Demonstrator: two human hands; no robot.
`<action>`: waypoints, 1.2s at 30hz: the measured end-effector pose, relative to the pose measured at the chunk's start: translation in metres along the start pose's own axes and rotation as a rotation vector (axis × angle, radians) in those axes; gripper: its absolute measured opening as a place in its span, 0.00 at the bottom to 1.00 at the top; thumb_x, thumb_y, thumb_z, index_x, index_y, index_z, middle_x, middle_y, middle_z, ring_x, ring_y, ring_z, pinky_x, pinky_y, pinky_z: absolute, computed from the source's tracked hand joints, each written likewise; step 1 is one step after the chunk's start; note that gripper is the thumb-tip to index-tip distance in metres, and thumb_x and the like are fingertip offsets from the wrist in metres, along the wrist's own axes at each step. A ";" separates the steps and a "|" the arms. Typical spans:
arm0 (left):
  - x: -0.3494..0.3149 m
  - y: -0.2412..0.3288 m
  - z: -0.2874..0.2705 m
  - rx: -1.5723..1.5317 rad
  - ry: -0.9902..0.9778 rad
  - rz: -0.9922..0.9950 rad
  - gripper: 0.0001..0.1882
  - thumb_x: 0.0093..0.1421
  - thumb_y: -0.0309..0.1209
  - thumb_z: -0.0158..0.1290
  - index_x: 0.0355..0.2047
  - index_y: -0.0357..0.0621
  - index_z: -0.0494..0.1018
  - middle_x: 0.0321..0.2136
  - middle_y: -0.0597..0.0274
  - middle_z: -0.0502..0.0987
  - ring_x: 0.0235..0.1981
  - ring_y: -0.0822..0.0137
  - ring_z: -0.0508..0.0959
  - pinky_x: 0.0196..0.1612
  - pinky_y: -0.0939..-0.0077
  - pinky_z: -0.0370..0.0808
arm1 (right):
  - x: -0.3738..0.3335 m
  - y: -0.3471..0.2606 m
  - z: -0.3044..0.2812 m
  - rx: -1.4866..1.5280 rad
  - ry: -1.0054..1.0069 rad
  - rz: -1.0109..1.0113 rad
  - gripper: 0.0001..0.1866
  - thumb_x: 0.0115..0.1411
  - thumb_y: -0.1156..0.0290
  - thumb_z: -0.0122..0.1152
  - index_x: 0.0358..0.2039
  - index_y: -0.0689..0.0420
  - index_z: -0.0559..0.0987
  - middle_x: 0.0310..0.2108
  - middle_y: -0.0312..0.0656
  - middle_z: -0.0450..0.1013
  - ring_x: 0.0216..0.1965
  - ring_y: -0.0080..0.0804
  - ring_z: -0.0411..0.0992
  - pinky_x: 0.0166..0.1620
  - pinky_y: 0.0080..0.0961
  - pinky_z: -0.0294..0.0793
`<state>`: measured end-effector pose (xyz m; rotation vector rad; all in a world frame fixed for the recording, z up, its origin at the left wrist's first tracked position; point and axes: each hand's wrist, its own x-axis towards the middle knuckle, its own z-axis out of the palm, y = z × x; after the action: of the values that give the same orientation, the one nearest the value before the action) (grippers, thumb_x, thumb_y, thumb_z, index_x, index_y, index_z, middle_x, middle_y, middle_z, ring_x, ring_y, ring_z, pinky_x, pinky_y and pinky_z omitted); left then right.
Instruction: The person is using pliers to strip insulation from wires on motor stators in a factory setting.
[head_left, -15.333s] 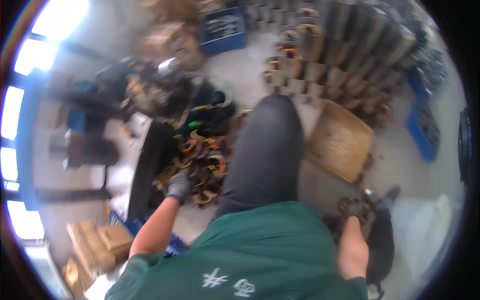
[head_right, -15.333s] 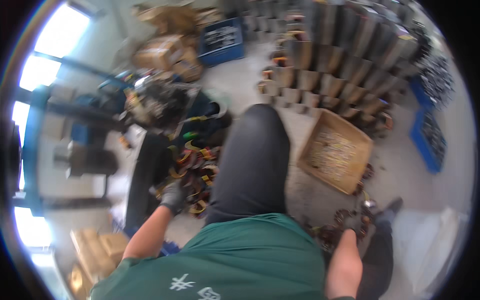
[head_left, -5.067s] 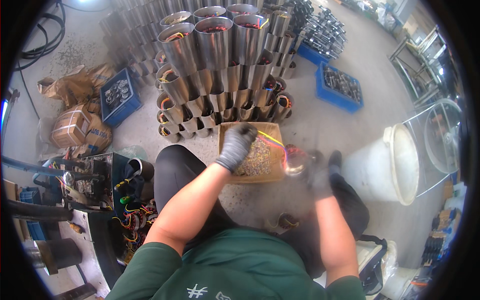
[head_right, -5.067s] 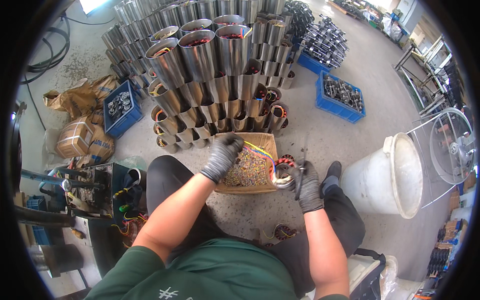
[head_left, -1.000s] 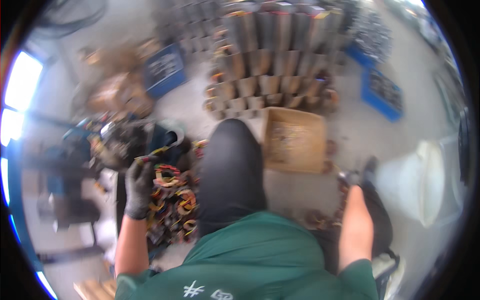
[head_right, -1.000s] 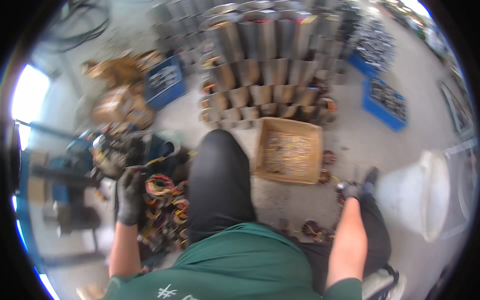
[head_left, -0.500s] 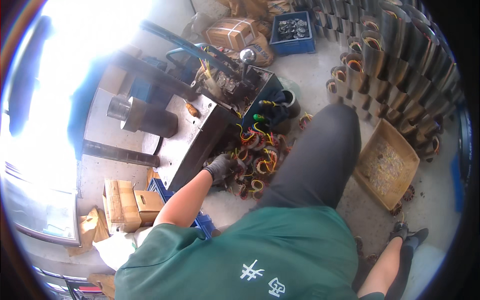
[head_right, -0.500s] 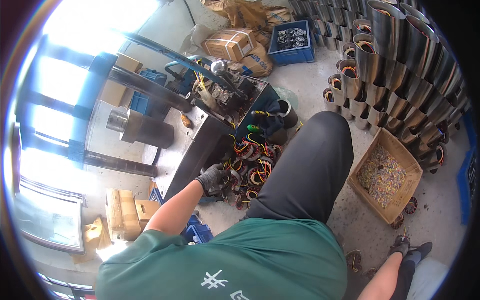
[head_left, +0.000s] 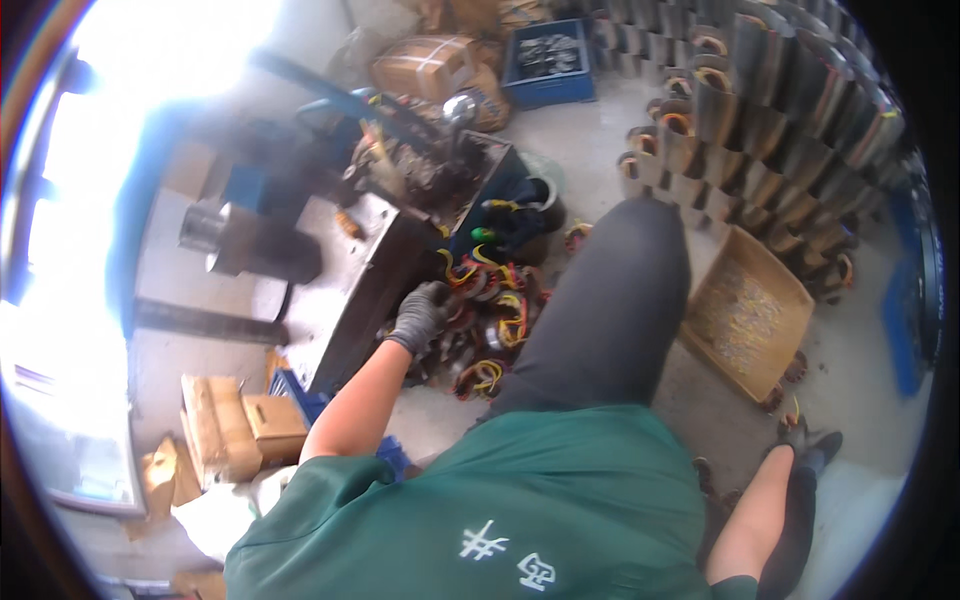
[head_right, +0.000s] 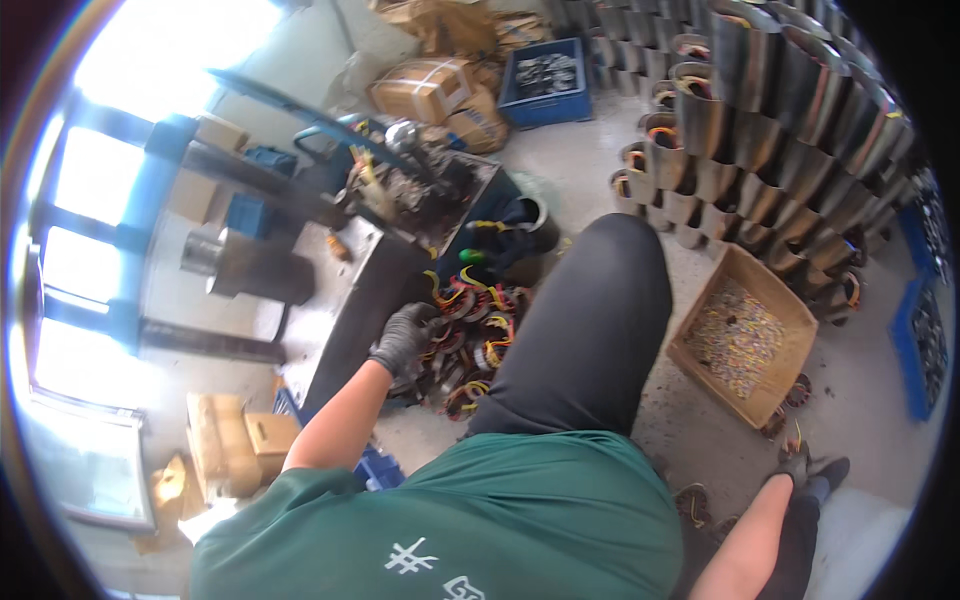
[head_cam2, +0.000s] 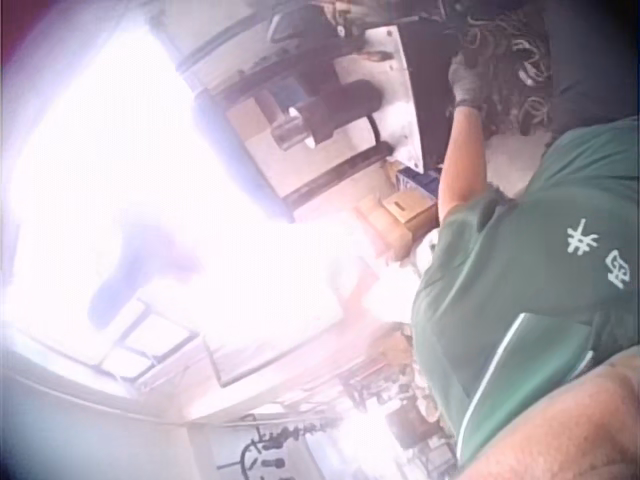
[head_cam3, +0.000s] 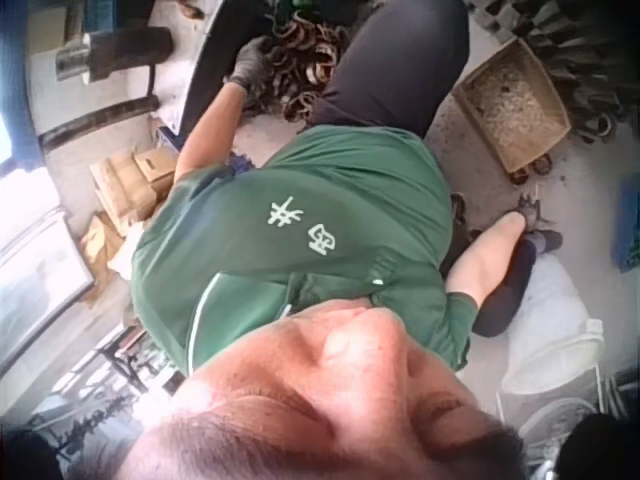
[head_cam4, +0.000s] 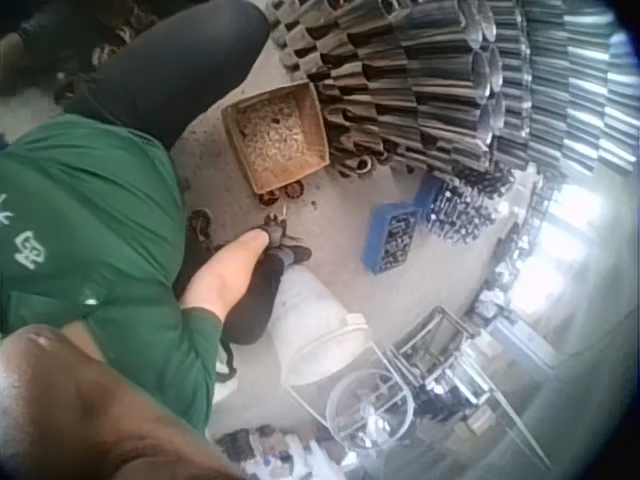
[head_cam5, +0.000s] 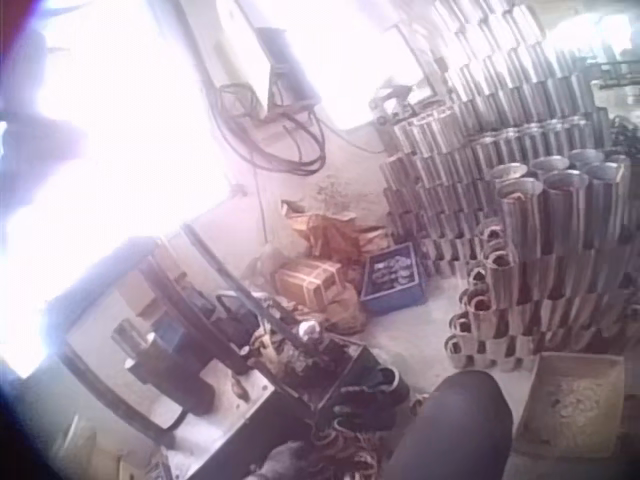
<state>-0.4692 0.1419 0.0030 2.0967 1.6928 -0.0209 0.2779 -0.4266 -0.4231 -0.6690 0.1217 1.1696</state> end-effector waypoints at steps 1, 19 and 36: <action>0.006 0.020 -0.007 -0.037 0.079 0.134 0.14 0.61 0.31 0.58 0.45 0.39 0.74 0.39 0.56 0.79 0.40 0.68 0.78 0.45 0.70 0.75 | -0.002 -0.012 0.016 0.005 -0.005 0.063 0.11 0.61 0.56 0.56 0.31 0.50 0.72 0.25 0.36 0.64 0.28 0.28 0.64 0.36 0.23 0.67; -0.066 0.468 0.102 -0.560 -0.424 1.155 0.24 0.59 0.33 0.58 0.56 0.46 0.69 0.50 0.47 0.71 0.49 0.52 0.74 0.52 0.62 0.73 | -0.108 0.017 0.565 -0.440 0.338 -0.588 0.15 0.55 0.69 0.65 0.41 0.59 0.74 0.24 0.32 0.71 0.14 0.16 0.66 0.16 0.15 0.66; -0.047 0.455 0.197 -0.717 -0.645 1.004 0.05 0.61 0.23 0.52 0.37 0.38 0.76 0.39 0.53 0.74 0.42 0.62 0.75 0.46 0.68 0.73 | -0.102 0.067 0.523 -0.383 0.578 -0.372 0.23 0.49 0.73 0.66 0.46 0.59 0.72 0.21 0.33 0.69 0.11 0.17 0.60 0.12 0.17 0.58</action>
<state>-0.0056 -0.0386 -0.0124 1.8268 0.1295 0.1699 0.0478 -0.2102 0.0112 -1.3005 0.2508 0.6167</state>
